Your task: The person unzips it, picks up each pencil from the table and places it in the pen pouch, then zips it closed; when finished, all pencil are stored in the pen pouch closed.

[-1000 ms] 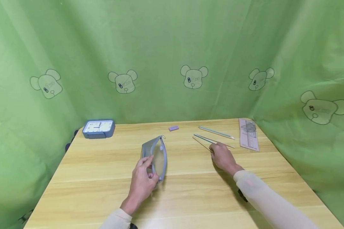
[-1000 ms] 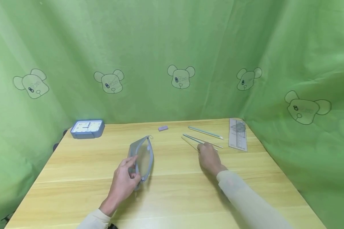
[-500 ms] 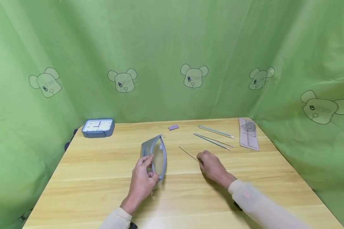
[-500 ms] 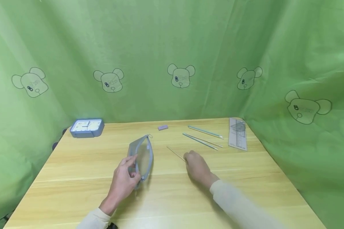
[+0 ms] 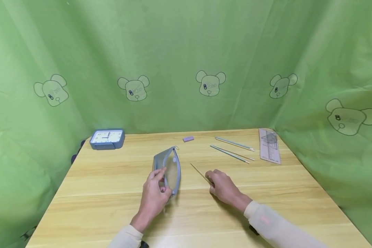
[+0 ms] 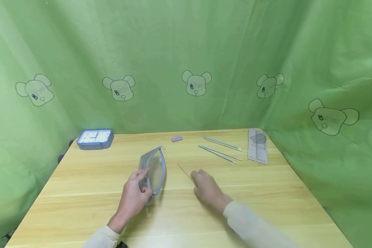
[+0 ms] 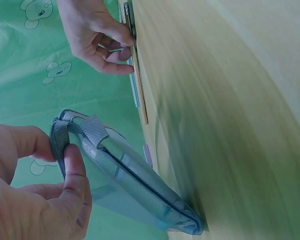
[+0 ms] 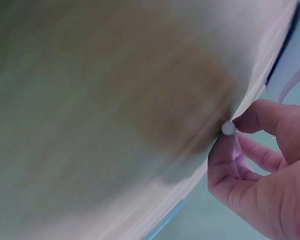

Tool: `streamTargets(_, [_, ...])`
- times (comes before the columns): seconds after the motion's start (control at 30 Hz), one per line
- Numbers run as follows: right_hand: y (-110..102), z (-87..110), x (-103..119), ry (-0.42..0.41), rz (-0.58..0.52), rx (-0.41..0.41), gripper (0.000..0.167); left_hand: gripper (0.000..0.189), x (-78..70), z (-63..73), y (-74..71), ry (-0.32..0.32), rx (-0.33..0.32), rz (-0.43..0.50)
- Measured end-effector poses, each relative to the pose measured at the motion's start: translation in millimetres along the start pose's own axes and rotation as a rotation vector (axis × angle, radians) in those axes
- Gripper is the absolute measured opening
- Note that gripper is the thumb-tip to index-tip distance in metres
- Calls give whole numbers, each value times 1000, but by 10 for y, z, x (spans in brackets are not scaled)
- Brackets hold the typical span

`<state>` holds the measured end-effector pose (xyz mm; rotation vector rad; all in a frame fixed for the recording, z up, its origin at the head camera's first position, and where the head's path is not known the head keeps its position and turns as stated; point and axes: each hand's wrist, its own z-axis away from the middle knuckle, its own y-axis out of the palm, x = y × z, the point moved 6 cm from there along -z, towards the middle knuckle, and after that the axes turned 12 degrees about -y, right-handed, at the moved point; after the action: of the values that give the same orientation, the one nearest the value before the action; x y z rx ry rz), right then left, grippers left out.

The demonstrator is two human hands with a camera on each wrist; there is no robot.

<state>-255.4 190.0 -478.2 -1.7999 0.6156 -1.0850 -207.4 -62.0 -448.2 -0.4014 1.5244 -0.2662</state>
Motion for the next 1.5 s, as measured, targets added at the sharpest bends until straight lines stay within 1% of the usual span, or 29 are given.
streamTargets(0.07, [-35, 4, -4, 27, -43, -21, 46, 75, 0, -1, -2, 2, -2, -3])
streamTargets(0.2, [-168, -19, 21, 75, -175, -89, 52, 74, 0, -4, -1, 2, 1, -5])
streamTargets(0.27, [-250, -48, 63, 82, -231, -124, 53, 75, 0, -4, 1, -2, 3, -1])
streamTargets(0.33, [-324, -77, 125, 80, -264, -157, 53, 75, -2, -5, 4, -4, 5, 3])
streamTargets(0.4, [-361, -106, 195, 83, -303, -174, 53, 75, -4, -7, 8, -3, 5, 4])
streamTargets(0.5, [-326, -137, 315, 101, -417, -149, 53, 75, -8, -10, 12, 1, 2, 1])
streamTargets(0.6, [-215, -162, 455, 112, -555, -85, 52, 75, -8, -14, 17, 4, 3, 3])
streamTargets(0.7, [-99, -190, 590, 105, -653, -15, 50, 76, -9, -15, 27, 8, 10, 5])
streamTargets(0.77, [-29, -221, 665, 115, -710, 24, 49, 76, -11, -13, 32, 13, 15, 2])
streamTargets(0.87, [85, -293, 748, 155, -798, 72, 49, 75, -10, -6, 35, 17, 12, -4])
streamTargets(0.93, [160, -360, 785, 189, -840, 82, 49, 75, -9, 1, 42, 20, 15, -4])
streamTargets(1.0, [225, -437, 812, 224, -872, 78, 49, 75, -9, 9, 56, 24, 25, -4])
streamTargets(1.1, [280, -567, 846, 275, -903, 50, 47, 74, -16, 20, 76, 40, 37, -4])
streamTargets(1.2, [304, -694, 882, 307, -901, 42, 43, 73, -21, 25, 77, 54, 31, -7])
streamTargets(1.33, [311, -829, 913, 319, -872, 36, 39, 73, -25, 20, 78, 67, 29, -6])
streamTargets(1.43, [335, -889, 900, 326, -855, 23, 38, 73, -33, 7, 77, 71, 24, -1])
streamTargets(1.5, [363, -908, 883, 318, -830, 16, 37, 72, -44, -2, 69, 75, 8, 0])
